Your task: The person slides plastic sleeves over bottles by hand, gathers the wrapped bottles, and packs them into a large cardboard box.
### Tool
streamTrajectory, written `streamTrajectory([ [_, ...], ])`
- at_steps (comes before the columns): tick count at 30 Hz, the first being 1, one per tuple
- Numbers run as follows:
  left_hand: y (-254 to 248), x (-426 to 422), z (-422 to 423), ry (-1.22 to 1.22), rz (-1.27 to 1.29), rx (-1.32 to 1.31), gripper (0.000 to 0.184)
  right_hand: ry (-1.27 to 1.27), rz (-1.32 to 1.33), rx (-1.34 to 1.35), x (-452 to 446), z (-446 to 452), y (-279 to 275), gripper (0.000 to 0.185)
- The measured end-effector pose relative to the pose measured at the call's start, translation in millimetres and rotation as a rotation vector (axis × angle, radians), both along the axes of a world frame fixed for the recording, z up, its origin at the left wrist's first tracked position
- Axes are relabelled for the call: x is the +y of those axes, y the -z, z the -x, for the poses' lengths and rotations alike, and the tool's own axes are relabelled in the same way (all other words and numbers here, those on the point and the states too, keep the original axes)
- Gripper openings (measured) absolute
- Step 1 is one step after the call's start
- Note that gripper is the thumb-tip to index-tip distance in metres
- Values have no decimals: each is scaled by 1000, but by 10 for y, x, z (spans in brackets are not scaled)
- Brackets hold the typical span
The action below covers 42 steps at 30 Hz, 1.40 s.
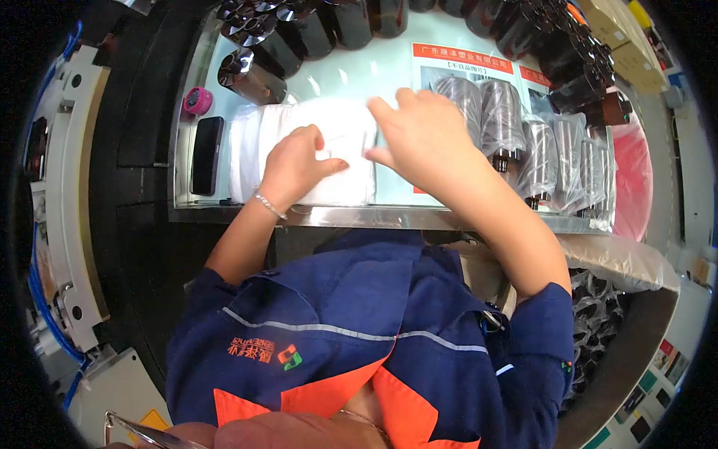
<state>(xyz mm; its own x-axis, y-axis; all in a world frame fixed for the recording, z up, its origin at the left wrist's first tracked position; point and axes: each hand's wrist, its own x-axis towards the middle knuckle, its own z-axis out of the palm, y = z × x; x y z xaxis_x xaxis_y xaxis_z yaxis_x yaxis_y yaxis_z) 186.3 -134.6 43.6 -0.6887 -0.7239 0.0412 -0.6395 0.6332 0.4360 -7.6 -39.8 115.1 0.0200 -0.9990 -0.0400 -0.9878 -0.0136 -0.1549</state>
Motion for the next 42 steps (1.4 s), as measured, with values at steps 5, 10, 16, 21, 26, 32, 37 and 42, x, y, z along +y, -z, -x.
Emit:
streamTrajectory([
  [5,144,-100,-58,89,-16,75,16,-131,265,-229,-959,-477,-149,64],
  [10,25,-74,-96,-69,-261,260,17,-131,143,-230,-1635,-917,59,80],
  [16,-65,-121,-239,-211,-621,336,16,-80,399,-343,-1460,-809,472,68],
  [21,-130,-144,-303,-242,-948,513,9,57,815,-1111,-821,-346,405,67],
  [26,-101,-55,-144,-197,-857,586,11,269,384,-2146,-118,-272,382,57],
  [32,-86,69,-49,-293,-1083,973,15,351,318,-2349,53,-348,638,49],
  [37,-88,50,-191,-186,-1104,1150,8,356,553,-2031,153,-218,611,49],
  [42,-259,393,0,-180,-495,1058,9,292,761,-1650,260,-201,317,63],
])
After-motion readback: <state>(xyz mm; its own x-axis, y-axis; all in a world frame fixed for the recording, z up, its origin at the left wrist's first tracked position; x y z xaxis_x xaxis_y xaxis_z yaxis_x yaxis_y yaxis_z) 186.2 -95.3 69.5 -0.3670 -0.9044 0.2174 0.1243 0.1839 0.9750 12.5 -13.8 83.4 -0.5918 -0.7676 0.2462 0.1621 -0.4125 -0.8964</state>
